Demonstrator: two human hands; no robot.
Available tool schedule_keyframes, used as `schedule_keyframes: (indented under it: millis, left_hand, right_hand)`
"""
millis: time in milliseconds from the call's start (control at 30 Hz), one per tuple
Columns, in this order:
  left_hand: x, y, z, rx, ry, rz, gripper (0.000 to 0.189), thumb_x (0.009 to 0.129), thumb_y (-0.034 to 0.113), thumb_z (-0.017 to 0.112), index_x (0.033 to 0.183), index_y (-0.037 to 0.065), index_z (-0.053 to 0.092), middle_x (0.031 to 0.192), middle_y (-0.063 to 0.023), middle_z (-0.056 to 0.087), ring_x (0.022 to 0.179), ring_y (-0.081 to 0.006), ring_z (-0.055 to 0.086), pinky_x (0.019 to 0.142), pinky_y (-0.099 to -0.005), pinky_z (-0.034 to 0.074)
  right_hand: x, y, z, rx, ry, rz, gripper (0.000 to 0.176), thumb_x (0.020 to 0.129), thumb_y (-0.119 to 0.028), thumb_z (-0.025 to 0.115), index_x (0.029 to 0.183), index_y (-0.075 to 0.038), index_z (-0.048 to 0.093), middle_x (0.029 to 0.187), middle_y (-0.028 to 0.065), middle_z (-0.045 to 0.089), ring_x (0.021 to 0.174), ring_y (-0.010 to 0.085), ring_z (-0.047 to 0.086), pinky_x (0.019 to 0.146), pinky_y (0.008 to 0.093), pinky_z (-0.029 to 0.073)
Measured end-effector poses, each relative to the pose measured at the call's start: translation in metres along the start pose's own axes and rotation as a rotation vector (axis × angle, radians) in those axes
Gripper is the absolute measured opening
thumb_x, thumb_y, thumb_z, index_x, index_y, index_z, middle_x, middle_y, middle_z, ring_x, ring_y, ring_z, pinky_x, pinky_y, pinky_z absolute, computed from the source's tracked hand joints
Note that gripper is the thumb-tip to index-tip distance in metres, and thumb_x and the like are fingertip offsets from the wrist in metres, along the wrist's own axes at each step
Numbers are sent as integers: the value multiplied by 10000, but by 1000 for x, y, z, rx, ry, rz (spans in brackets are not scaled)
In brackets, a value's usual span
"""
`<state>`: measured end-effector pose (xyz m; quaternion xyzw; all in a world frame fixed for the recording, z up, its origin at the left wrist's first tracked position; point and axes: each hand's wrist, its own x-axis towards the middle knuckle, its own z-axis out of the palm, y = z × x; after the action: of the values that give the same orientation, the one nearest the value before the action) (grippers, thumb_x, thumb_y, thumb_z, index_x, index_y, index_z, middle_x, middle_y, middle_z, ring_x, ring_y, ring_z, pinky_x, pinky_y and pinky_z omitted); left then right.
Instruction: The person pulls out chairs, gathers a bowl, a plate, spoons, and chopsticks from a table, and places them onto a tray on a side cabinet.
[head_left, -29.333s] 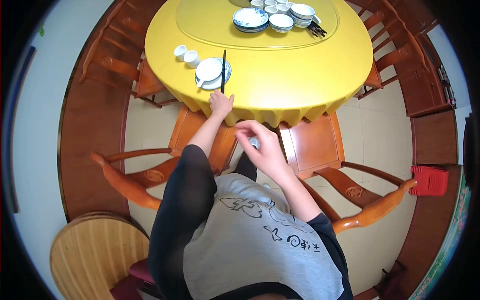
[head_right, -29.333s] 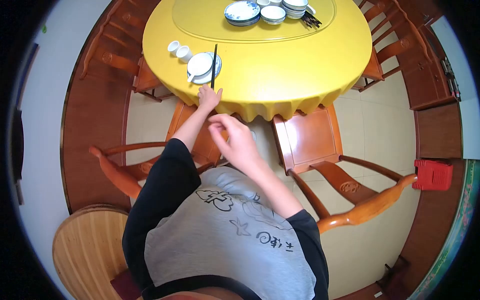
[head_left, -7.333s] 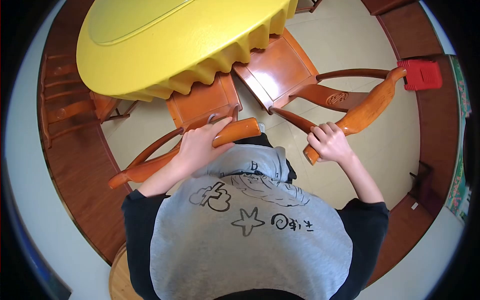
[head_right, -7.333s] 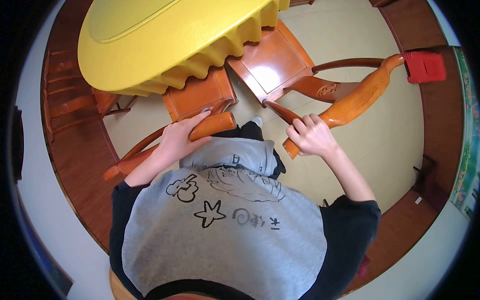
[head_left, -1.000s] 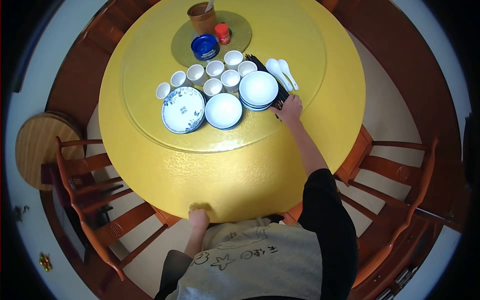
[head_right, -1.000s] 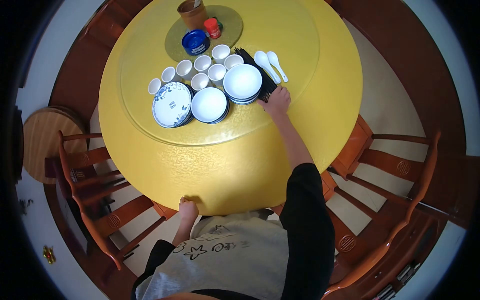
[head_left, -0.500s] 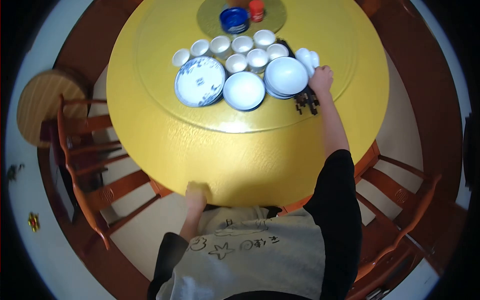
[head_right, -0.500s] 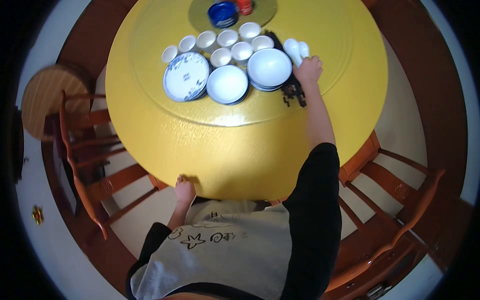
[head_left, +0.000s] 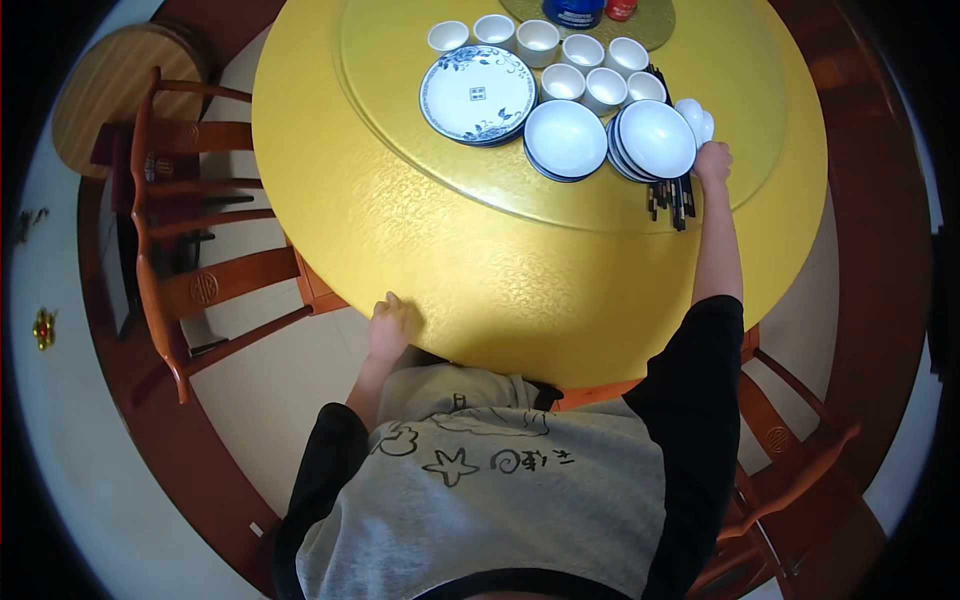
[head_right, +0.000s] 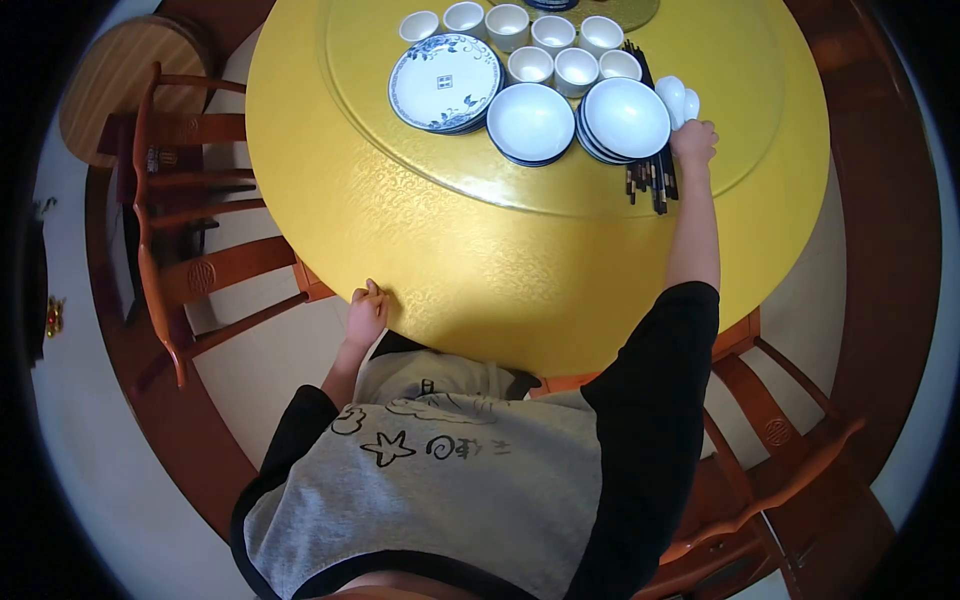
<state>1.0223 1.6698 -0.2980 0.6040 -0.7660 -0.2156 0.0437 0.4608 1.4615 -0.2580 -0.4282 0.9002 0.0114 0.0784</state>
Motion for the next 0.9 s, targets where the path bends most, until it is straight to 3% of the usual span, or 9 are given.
schedule_keyframes:
  millis: [233,333,400,533,633,733,800,833,900]
  left_hand:
    - [0,1,3,-50,11,8,183,748,128,510,655,-21,562,1033,-248,515,762,-331,502,687,-371,437]
    - [-4,0,4,-17,19,-1,160,746,130,514,677,-1,573,1034,-241,519,762,-323,503,684,-369,438]
    - [-9,0,4,3,31,7,153,745,134,520,690,0,570,1038,-238,518,762,-322,503,682,-371,440]
    - [-16,-2,6,-24,16,-22,144,748,135,521,731,4,580,1065,-223,508,776,-321,506,694,-368,443]
    - [-18,-4,6,-61,-109,-65,142,765,146,518,793,31,596,1095,-190,489,828,-325,504,738,-364,446]
    - [-1,-4,-9,-76,-213,-81,160,785,157,496,842,37,585,1084,-187,494,853,-340,489,782,-373,418]
    - [1,-4,-11,-101,-252,-93,169,789,160,493,852,33,584,1078,-184,497,857,-342,486,789,-374,410]
    - [-4,-9,-5,-168,-180,-73,172,792,166,493,846,32,587,1055,-180,508,854,-340,487,787,-371,407]
    - [-13,-11,-6,-235,-109,-59,176,794,171,493,839,31,590,1033,-175,519,850,-339,489,786,-369,403]
  right_hand:
    - [7,8,0,-102,-13,-7,279,768,-132,468,969,40,555,1154,186,366,1043,334,358,868,453,321]
    - [8,10,8,-169,-10,-149,291,780,-147,418,992,23,523,1166,203,344,1053,355,340,880,451,303]
    - [9,9,17,462,126,124,316,788,-180,362,1018,7,472,1153,223,350,1020,388,356,889,450,291]
    - [5,11,24,433,97,79,340,789,-200,313,1040,-3,433,1126,239,372,985,405,383,883,451,298]
    - [9,24,35,465,121,65,326,781,-185,327,1019,2,448,1076,248,417,972,399,404,875,448,305]
    - [30,52,61,440,111,-83,299,768,-144,345,990,14,466,1022,252,450,946,385,439,830,437,355]
    - [29,56,53,625,148,-134,234,768,-137,465,919,40,489,993,254,463,872,367,479,764,399,406]
    - [23,60,48,624,143,-136,234,768,-137,465,919,40,489,993,254,463,872,367,479,764,399,406]
    - [7,74,40,-88,321,-504,266,734,-146,603,849,65,489,962,230,469,796,309,505,696,339,437]
